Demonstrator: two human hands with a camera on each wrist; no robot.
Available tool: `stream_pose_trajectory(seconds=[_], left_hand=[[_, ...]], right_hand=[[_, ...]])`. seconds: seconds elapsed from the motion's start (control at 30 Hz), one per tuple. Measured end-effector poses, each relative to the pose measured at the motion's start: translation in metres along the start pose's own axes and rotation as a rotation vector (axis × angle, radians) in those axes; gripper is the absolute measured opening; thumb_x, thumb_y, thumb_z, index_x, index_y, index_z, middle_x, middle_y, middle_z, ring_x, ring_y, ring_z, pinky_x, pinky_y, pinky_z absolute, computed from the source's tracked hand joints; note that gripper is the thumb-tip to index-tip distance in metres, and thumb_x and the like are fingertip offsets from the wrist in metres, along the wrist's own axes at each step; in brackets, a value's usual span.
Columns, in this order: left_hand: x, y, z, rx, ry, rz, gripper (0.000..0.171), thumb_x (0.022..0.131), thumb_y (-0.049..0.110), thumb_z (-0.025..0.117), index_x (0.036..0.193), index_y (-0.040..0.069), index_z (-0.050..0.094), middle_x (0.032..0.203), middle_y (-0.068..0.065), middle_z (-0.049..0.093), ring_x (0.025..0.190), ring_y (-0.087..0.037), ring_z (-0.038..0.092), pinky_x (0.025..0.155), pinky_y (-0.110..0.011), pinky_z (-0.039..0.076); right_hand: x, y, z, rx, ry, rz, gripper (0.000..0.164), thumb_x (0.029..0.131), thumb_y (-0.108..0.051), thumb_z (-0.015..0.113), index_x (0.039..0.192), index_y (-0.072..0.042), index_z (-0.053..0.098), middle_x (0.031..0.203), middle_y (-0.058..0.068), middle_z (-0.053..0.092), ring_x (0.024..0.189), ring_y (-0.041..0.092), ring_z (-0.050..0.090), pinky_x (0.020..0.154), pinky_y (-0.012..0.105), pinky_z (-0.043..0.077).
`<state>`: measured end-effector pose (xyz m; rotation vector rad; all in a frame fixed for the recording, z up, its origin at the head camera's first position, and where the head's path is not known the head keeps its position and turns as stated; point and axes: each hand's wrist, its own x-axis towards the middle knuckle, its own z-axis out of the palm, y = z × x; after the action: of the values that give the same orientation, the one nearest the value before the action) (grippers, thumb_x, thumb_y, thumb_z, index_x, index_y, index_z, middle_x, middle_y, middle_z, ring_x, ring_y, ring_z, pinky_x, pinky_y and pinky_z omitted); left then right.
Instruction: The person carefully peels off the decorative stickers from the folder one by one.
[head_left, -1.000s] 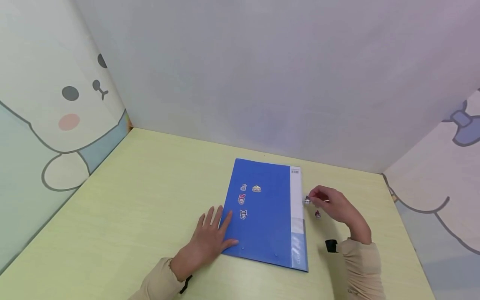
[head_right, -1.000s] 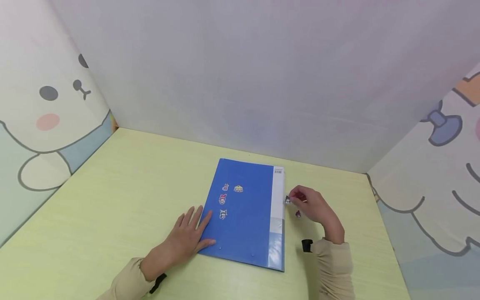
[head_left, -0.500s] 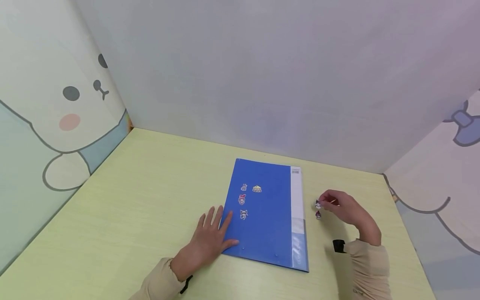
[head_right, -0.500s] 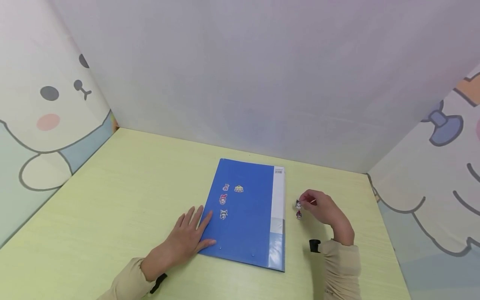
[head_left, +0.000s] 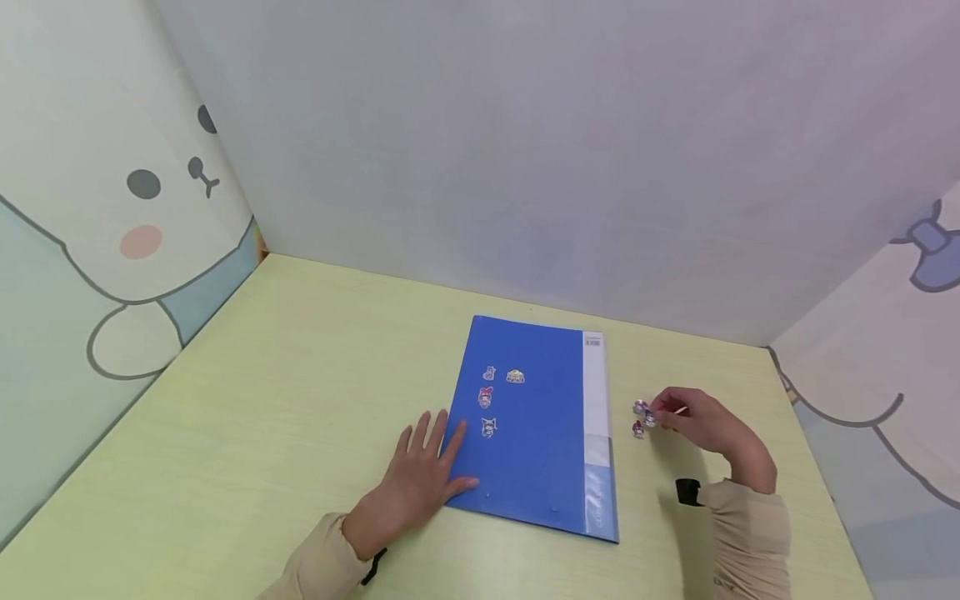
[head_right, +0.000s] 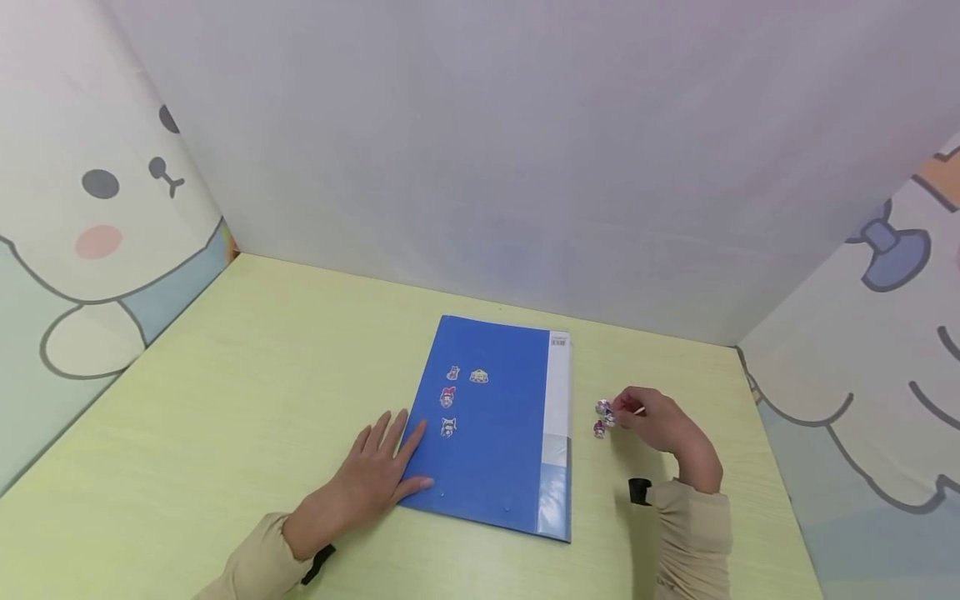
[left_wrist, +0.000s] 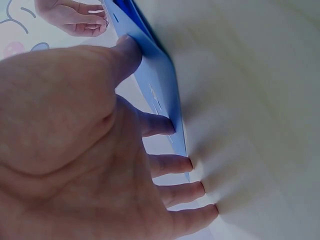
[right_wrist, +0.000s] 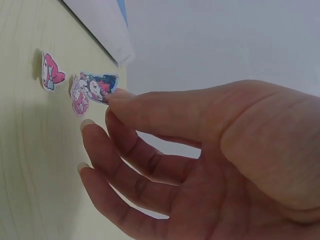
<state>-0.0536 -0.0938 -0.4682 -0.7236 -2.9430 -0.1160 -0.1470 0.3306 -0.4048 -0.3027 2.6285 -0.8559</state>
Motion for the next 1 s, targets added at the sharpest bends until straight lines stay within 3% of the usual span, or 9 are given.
stream_pose_trajectory(seconds=[0.2,0.5,0.8,1.0], left_hand=[[0.002,-0.004,0.015,0.033,0.023,0.006,0.077,0.095,0.063,0.059,0.147,0.007,0.054,0.146,-0.024,0.050,0.132,-0.046,0.050,0.101,-0.058,0.048],[0.002,-0.001,0.007,-0.014,-0.040,-0.018,0.076,0.096,0.060,0.060,0.150,0.006,0.050,0.150,-0.024,0.048,0.136,-0.047,0.046,0.104,-0.060,0.045],[0.002,-0.002,0.010,0.018,-0.019,-0.014,0.078,0.095,0.062,0.061,0.149,0.007,0.052,0.148,-0.023,0.049,0.134,-0.046,0.048,0.103,-0.059,0.046],[0.001,0.001,0.000,-0.003,-0.036,-0.016,0.075,0.097,0.060,0.060,0.149,0.007,0.052,0.148,-0.023,0.049,0.134,-0.045,0.048,0.103,-0.058,0.046]], right_hand=[[-0.002,0.003,-0.001,-0.028,-0.003,0.020,0.008,0.101,-0.009,0.063,0.102,-0.002,0.066,0.097,0.007,0.062,0.088,0.022,0.056,0.073,0.035,0.049],[-0.001,0.006,0.001,-0.077,0.002,0.046,0.006,0.100,-0.006,0.063,0.099,-0.001,0.066,0.095,0.007,0.062,0.086,0.021,0.054,0.072,0.037,0.046],[0.002,0.003,0.004,-0.093,0.008,0.094,0.003,0.098,0.000,0.063,0.098,0.002,0.065,0.092,0.009,0.061,0.083,0.023,0.053,0.071,0.036,0.045],[0.005,0.000,0.005,-0.098,0.013,0.127,0.003,0.097,0.000,0.065,0.097,0.003,0.064,0.090,0.009,0.060,0.082,0.024,0.053,0.070,0.036,0.044]])
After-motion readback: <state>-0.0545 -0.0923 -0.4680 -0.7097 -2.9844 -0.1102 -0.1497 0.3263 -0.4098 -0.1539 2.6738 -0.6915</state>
